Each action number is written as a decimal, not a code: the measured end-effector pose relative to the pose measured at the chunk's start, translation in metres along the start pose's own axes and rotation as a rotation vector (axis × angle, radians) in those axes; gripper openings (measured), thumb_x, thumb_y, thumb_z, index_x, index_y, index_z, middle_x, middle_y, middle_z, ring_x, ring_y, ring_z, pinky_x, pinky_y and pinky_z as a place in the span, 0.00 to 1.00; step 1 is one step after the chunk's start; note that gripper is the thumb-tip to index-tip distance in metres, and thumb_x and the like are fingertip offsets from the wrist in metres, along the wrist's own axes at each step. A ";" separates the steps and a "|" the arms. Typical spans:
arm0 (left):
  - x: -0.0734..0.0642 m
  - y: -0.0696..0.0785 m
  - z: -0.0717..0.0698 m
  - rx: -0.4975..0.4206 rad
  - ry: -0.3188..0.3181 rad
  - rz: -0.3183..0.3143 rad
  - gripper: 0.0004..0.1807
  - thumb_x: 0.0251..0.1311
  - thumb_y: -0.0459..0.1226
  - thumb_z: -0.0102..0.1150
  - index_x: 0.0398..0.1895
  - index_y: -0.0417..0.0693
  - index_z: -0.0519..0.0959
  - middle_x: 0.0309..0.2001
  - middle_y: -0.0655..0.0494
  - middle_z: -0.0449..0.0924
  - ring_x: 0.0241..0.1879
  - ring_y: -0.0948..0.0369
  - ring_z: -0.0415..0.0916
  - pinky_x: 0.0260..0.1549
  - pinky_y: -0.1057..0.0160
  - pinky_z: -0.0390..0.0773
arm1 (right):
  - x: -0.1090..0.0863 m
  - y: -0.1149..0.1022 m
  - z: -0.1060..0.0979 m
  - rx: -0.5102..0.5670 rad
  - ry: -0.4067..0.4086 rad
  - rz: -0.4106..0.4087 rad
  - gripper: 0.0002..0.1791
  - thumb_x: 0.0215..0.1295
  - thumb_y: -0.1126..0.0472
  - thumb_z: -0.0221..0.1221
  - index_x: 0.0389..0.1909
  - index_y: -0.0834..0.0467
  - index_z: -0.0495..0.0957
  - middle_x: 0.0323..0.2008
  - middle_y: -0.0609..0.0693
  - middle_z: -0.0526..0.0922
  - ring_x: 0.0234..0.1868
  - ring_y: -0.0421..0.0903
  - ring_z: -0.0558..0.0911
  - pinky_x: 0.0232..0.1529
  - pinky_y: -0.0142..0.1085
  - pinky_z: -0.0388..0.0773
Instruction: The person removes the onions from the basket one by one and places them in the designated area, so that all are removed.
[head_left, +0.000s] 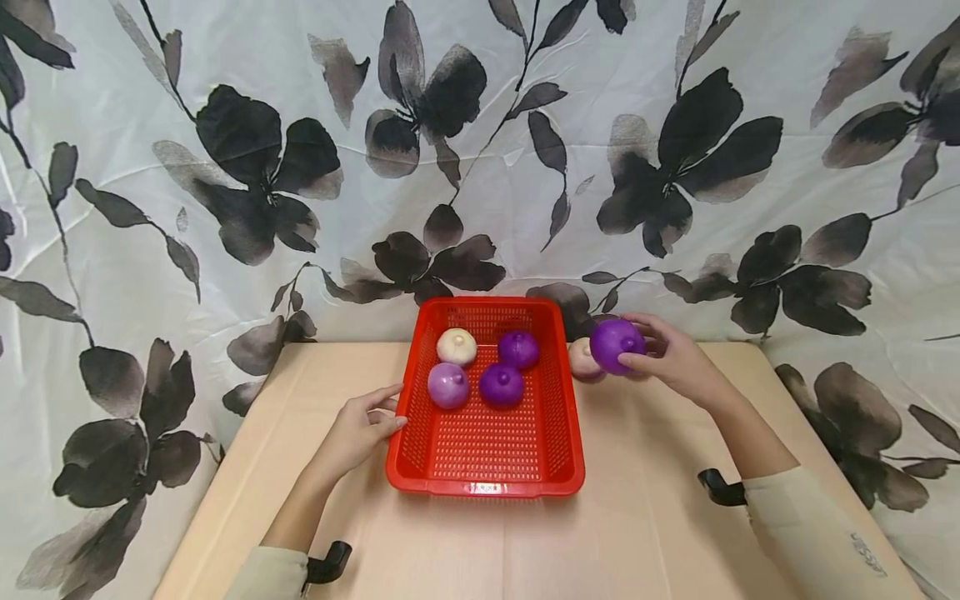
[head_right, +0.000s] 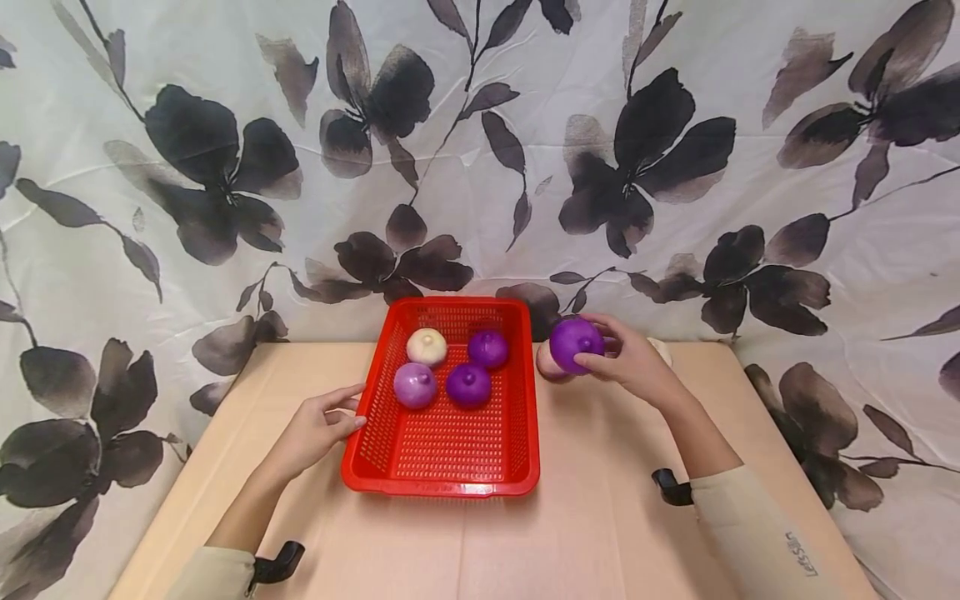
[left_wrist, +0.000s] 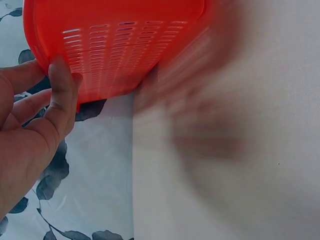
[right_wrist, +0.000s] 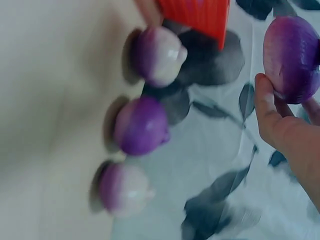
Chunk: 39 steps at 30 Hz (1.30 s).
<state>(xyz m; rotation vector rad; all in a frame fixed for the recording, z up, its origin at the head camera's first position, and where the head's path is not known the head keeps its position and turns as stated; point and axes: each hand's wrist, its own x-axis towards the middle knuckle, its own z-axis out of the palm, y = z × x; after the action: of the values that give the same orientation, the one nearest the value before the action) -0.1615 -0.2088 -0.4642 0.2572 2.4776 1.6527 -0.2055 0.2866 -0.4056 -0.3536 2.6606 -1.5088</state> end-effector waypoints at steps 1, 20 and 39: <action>0.000 -0.001 0.000 -0.001 0.001 -0.004 0.33 0.64 0.26 0.65 0.73 0.32 0.68 0.53 0.29 0.79 0.41 0.46 0.87 0.32 0.65 0.88 | -0.002 0.003 -0.004 0.004 0.014 0.017 0.40 0.68 0.56 0.69 0.77 0.57 0.62 0.68 0.67 0.72 0.60 0.63 0.81 0.45 0.30 0.84; -0.002 -0.003 0.000 -0.002 -0.004 -0.006 0.33 0.64 0.26 0.65 0.73 0.32 0.68 0.52 0.30 0.79 0.41 0.44 0.86 0.33 0.64 0.88 | -0.017 0.082 -0.081 0.085 0.419 0.176 0.42 0.73 0.53 0.62 0.81 0.58 0.54 0.61 0.55 0.70 0.47 0.28 0.71 0.40 0.15 0.78; 0.001 -0.002 0.000 0.018 -0.009 0.007 0.33 0.64 0.26 0.65 0.73 0.32 0.68 0.51 0.31 0.80 0.39 0.49 0.87 0.32 0.64 0.88 | -0.014 0.151 -0.108 0.150 0.424 0.604 0.52 0.74 0.37 0.52 0.82 0.64 0.38 0.79 0.74 0.45 0.47 0.42 0.86 0.45 0.27 0.85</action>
<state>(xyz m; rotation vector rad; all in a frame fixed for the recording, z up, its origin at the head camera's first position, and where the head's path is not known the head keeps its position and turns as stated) -0.1621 -0.2094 -0.4662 0.2753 2.4889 1.6286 -0.2349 0.4548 -0.4797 0.7888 2.5314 -1.6722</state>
